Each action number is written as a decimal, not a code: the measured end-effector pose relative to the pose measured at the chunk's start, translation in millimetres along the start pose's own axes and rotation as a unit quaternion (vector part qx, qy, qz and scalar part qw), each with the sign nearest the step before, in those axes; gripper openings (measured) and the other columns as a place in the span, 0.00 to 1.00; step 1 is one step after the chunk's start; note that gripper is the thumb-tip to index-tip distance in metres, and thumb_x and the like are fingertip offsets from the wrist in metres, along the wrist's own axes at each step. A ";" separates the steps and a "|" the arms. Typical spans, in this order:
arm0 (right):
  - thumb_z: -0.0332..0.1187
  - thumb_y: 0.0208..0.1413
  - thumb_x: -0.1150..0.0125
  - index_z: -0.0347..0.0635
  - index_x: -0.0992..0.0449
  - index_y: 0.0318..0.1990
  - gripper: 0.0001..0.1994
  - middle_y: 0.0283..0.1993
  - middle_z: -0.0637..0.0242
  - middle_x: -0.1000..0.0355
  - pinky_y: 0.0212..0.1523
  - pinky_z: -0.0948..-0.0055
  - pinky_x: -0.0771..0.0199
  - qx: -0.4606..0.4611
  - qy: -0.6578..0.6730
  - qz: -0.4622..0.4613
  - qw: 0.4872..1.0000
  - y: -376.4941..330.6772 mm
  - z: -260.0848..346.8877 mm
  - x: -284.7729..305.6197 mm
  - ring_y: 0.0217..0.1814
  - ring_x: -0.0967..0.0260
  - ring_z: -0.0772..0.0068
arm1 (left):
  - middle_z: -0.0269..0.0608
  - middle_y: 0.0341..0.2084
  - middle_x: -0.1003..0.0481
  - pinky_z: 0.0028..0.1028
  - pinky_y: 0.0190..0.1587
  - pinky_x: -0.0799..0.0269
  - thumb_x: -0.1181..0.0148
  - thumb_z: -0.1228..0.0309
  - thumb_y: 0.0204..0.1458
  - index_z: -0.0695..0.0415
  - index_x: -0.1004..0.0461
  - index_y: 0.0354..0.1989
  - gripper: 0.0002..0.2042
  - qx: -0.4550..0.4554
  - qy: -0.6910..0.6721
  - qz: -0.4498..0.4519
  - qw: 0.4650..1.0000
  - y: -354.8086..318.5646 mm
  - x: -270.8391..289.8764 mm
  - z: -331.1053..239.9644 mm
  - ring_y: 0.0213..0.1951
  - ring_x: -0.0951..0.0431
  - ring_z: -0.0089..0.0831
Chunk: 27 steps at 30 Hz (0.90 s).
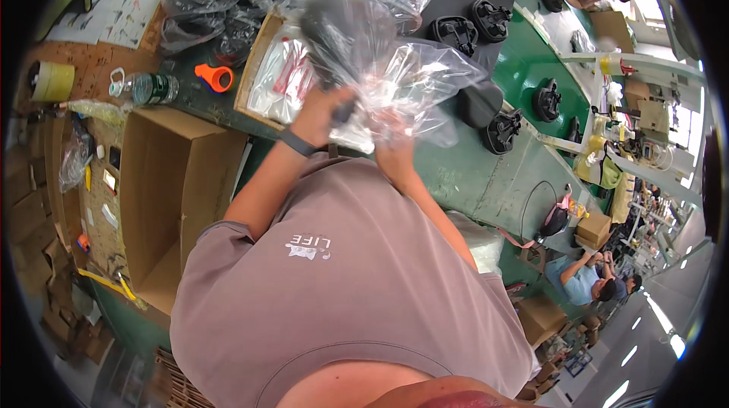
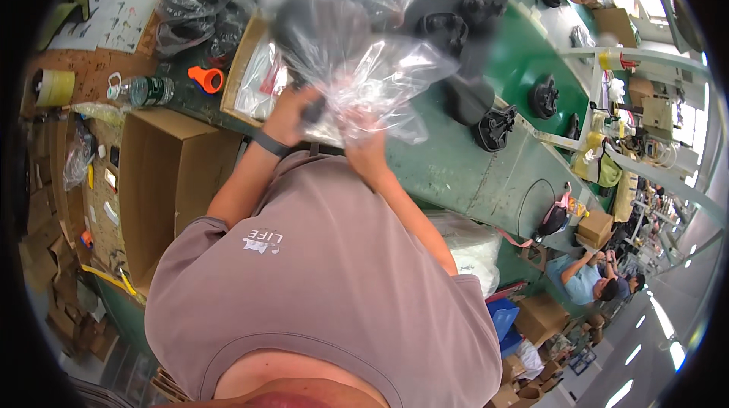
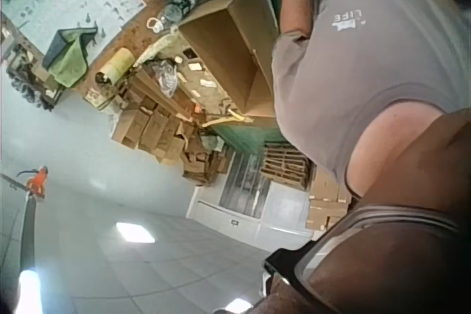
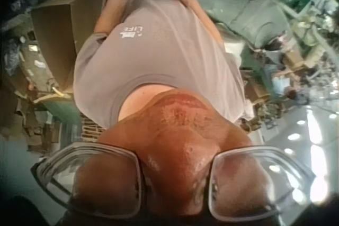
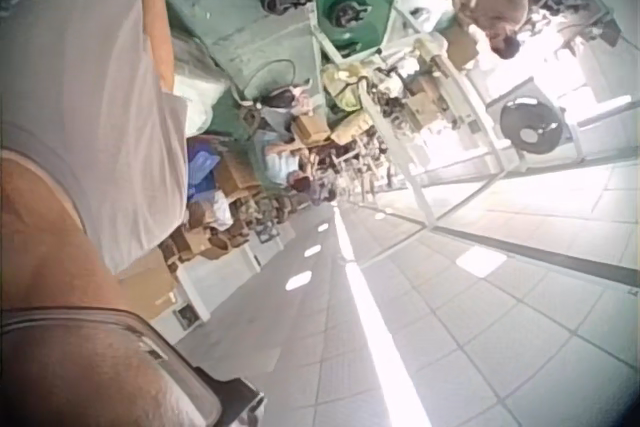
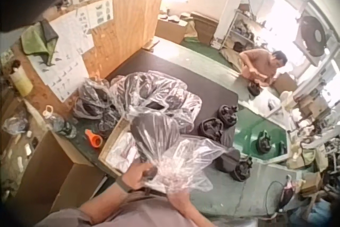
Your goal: Packaging bicycle seats into plastic bags and placing them into a cardboard shipping box.
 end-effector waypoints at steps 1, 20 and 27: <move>0.33 0.69 0.30 0.40 0.15 0.58 0.14 0.57 0.54 0.17 0.65 0.51 0.26 -0.002 -0.001 -0.008 1.000 15.8 5.9 4.4 0.62 0.22 0.45 | 0.36 0.48 0.15 0.34 0.49 0.15 0.25 0.59 0.62 0.54 0.19 0.59 0.21 0.059 -0.127 -0.004 0.990 23.7 20.7 -3.7 0.46 0.14 0.29; 0.39 0.48 0.15 0.47 0.34 0.78 0.48 0.72 0.54 0.27 0.80 0.38 0.38 -0.150 -0.379 0.120 0.905 107.8 -381.4 103.4 0.76 0.33 0.45 | 0.43 0.64 0.19 0.44 0.66 0.21 0.26 0.73 0.54 0.52 0.17 0.60 0.23 -0.409 0.599 0.271 0.633 69.1 -117.6 25.8 0.65 0.18 0.45; 0.43 0.51 0.16 0.50 0.23 0.64 0.33 0.57 0.60 0.19 0.76 0.29 0.35 -0.090 -0.335 0.115 0.931 84.9 -361.9 75.7 0.64 0.22 0.50 | 0.39 0.32 0.20 0.45 0.47 0.24 0.40 0.72 0.57 0.53 0.16 0.37 0.07 -0.298 0.727 0.206 0.584 110.7 -4.6 105.2 0.41 0.18 0.43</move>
Point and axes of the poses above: each hand's wrist, its own y-axis towards the middle knuckle, its own x-axis out of the back of the hand, z = x × y, the point moved 6 cm from there along y, towards the middle knuckle
